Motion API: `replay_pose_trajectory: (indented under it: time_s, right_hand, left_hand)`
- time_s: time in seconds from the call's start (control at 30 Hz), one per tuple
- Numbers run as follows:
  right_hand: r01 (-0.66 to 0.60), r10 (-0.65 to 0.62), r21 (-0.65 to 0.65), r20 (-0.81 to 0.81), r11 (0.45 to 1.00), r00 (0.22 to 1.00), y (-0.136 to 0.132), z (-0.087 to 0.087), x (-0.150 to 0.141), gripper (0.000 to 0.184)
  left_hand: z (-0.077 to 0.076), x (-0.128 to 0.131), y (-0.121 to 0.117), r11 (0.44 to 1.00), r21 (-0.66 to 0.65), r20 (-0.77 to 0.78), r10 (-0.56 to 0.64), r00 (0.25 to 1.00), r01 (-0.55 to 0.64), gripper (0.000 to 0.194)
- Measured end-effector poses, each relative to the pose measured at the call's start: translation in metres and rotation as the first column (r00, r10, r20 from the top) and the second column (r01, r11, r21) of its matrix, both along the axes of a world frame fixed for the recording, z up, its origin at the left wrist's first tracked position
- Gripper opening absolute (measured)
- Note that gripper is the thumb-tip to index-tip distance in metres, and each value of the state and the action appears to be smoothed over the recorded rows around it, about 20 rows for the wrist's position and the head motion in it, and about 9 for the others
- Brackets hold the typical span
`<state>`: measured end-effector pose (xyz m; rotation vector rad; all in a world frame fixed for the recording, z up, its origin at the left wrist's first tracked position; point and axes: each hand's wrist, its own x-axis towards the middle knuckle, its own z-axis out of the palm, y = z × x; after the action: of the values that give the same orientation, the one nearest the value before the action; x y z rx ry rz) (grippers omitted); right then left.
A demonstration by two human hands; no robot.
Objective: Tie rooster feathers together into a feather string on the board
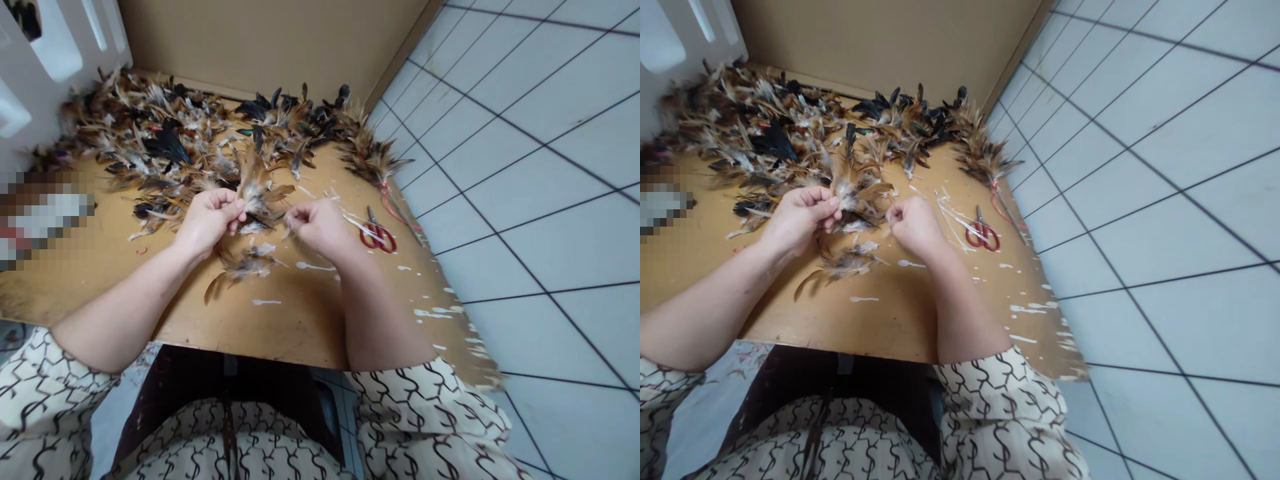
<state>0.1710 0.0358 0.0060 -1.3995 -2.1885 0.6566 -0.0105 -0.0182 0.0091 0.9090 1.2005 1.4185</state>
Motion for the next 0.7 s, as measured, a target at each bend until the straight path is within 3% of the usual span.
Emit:
replay_pose_trajectory:
  time_s: [0.07,0.17,0.27,0.37,0.53,0.7]
  right_hand:
    - [0.016,-0.038,0.099,0.219,0.995,0.975,0.000,0.001,0.003,0.018]
    - [-0.032,-0.036,0.203,0.322,0.979,0.946,-0.005,0.004,-0.002,0.018]
    - [-0.117,0.101,0.037,0.295,0.992,0.950,-0.014,0.006,-0.013,0.024]
    - [-0.220,0.244,-0.113,0.301,0.969,0.922,-0.018,0.002,-0.020,0.022]
    - [-0.312,0.283,-0.014,0.463,0.950,0.840,-0.021,-0.006,-0.023,0.018]
    - [-0.255,0.252,-0.064,0.510,0.965,0.823,-0.023,0.009,-0.022,0.016]
  left_hand:
    - [0.000,0.000,0.000,1.000,-0.008,0.000,-0.002,1.000,0.002,0.023]
    - [-0.001,0.001,0.000,1.000,-0.008,-0.002,-0.002,1.000,0.002,0.023]
    - [-0.001,0.001,0.000,1.000,0.002,-0.005,-0.008,1.000,0.008,0.022]
    - [-0.001,0.001,-0.001,1.000,0.000,-0.008,-0.014,1.000,0.014,0.022]
    - [0.000,0.001,0.000,1.000,0.000,-0.012,-0.014,1.000,0.014,0.024]
    - [-0.001,0.001,0.000,1.000,0.003,0.003,-0.010,1.000,0.010,0.024]
